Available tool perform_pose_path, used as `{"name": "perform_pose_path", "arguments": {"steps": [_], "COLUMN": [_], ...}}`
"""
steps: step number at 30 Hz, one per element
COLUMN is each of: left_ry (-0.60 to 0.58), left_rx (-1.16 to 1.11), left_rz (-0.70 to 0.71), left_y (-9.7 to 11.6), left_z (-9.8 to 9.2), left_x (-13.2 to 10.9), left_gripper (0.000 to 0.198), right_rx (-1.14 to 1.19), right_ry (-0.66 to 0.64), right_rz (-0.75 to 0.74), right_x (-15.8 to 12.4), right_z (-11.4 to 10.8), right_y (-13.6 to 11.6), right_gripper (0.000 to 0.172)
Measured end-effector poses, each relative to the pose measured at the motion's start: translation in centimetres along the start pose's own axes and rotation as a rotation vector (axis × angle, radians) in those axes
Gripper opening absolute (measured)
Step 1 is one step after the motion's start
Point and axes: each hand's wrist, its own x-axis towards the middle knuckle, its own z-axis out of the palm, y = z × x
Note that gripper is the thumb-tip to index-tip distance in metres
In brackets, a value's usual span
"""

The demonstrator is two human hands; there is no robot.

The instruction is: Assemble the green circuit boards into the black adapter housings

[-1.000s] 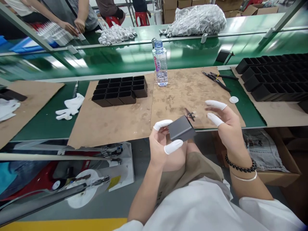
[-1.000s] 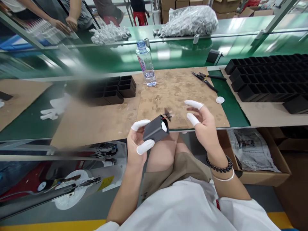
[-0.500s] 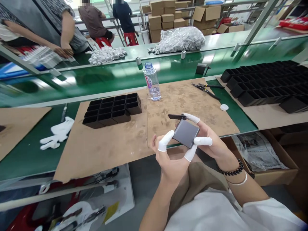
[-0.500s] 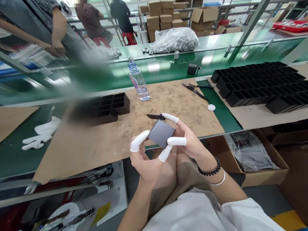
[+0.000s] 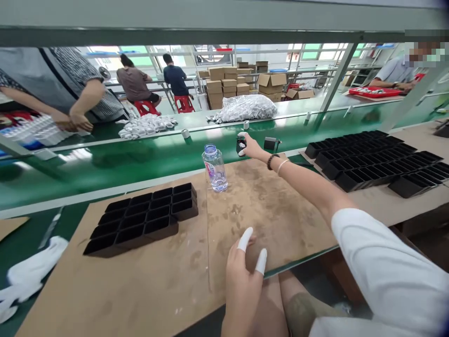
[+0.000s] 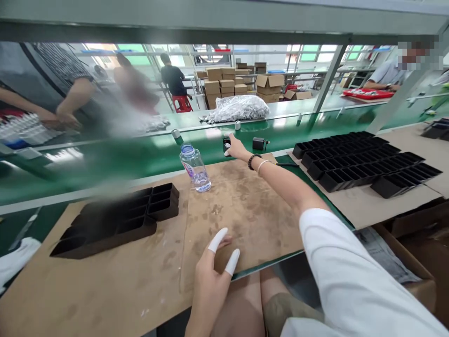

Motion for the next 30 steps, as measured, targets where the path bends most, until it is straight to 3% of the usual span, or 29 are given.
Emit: {"name": "perform_pose_path", "arguments": {"steps": [2,5,10,13,17,22,25,28,30], "left_ry": [0.029,0.084,0.075,0.005,0.001,0.002,0.171,0.369,0.46], "left_rx": [-0.014,-0.002,0.097,0.119,0.125,0.014,-0.057,-0.102,-0.118], "left_rz": [0.01,0.047,0.105,0.079,0.115,0.055,0.038,0.187,0.197], "left_y": [-0.2,-0.5,-0.8,-0.6,-0.4,0.0,1.4,3.4,4.9], "left_z": [0.1,0.5,0.6,0.1,-0.3,-0.4,-0.8,-2.1,-3.1], "left_x": [-0.4,-0.7,-0.4,-0.2,-0.1,0.3,3.1,8.9,13.2], "left_gripper": [0.046,0.043,0.042,0.042,0.04,0.041,0.062,0.085,0.093], "right_rx": [-0.034,-0.059,-0.068,-0.082,-0.103,-0.037,-0.031,-0.021,0.029], "right_ry": [0.008,-0.003,-0.077,-0.112,-0.166,-0.183,-0.029,0.102,0.151], "right_rz": [0.025,0.036,-0.036,-0.091,-0.133,-0.207,-0.19,-0.209,-0.211], "right_x": [1.9,2.5,-0.1,-4.3,-13.0,-24.6,-28.2,-28.7,-28.2], "right_z": [1.7,3.4,2.1,-0.5,-3.8,-4.8,-4.3,-3.5,-3.3], "right_y": [0.9,1.8,1.3,0.2,-0.9,-0.2,1.6,3.1,3.6], "right_gripper": [0.082,0.083,0.099,0.085,0.058,0.044,0.034,0.028,0.027]}}
